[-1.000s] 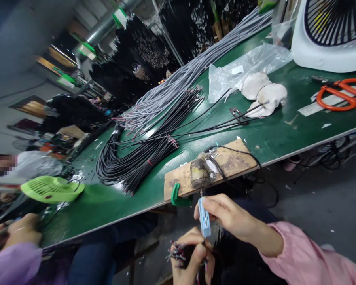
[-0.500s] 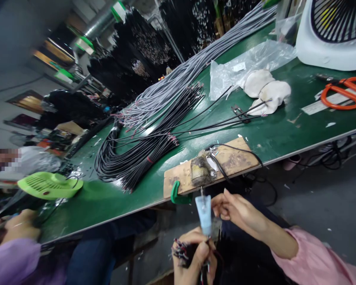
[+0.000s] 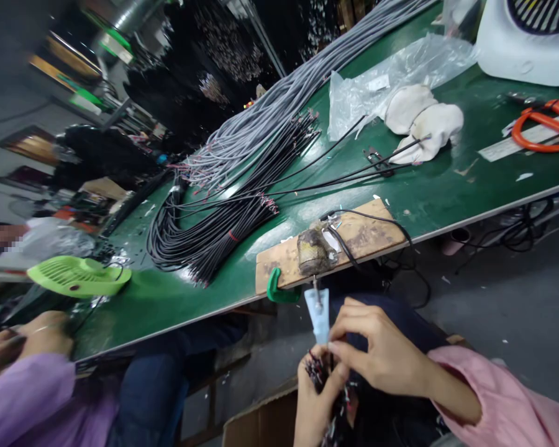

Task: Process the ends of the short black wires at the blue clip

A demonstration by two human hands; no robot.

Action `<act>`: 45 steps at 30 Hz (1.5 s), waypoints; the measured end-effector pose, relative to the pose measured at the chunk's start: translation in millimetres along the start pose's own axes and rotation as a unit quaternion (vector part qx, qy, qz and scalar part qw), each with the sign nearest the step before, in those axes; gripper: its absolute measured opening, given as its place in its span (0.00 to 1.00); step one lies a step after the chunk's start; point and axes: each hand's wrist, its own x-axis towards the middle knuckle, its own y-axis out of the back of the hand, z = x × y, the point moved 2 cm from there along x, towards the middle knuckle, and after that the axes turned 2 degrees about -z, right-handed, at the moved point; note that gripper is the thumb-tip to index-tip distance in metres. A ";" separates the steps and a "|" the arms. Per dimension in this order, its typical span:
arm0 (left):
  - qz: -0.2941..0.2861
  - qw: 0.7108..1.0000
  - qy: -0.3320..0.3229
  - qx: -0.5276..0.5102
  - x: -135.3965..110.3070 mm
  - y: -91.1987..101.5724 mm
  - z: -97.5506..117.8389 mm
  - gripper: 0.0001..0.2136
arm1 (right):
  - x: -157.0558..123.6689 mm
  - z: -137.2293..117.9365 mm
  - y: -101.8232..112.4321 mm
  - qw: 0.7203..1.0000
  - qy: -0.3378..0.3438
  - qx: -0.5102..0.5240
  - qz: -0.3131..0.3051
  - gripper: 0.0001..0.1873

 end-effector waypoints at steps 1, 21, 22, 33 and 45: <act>-0.021 1.000 0.003 -0.018 0.8 -0.8 -0.3 0.18 | -0.8 2.7 0.0 1.000 -0.009 -0.006 0.009 0.11; -0.063 0.989 -0.119 -0.053 3.5 0.9 -3.2 0.13 | -12.8 10.4 -3.7 0.998 0.010 0.010 0.064 0.09; -0.059 0.990 -0.121 -0.046 3.4 -0.1 -0.2 0.14 | -13.3 12.2 -3.2 0.998 0.003 0.019 0.066 0.09; -0.051 0.997 -0.020 -0.047 2.0 0.6 -5.4 0.13 | -14.6 9.1 -7.5 0.995 0.038 -0.006 0.097 0.07; -0.150 0.981 -0.082 -0.096 7.9 2.4 -4.8 0.14 | -10.7 14.5 -11.6 0.990 -0.033 0.121 0.063 0.11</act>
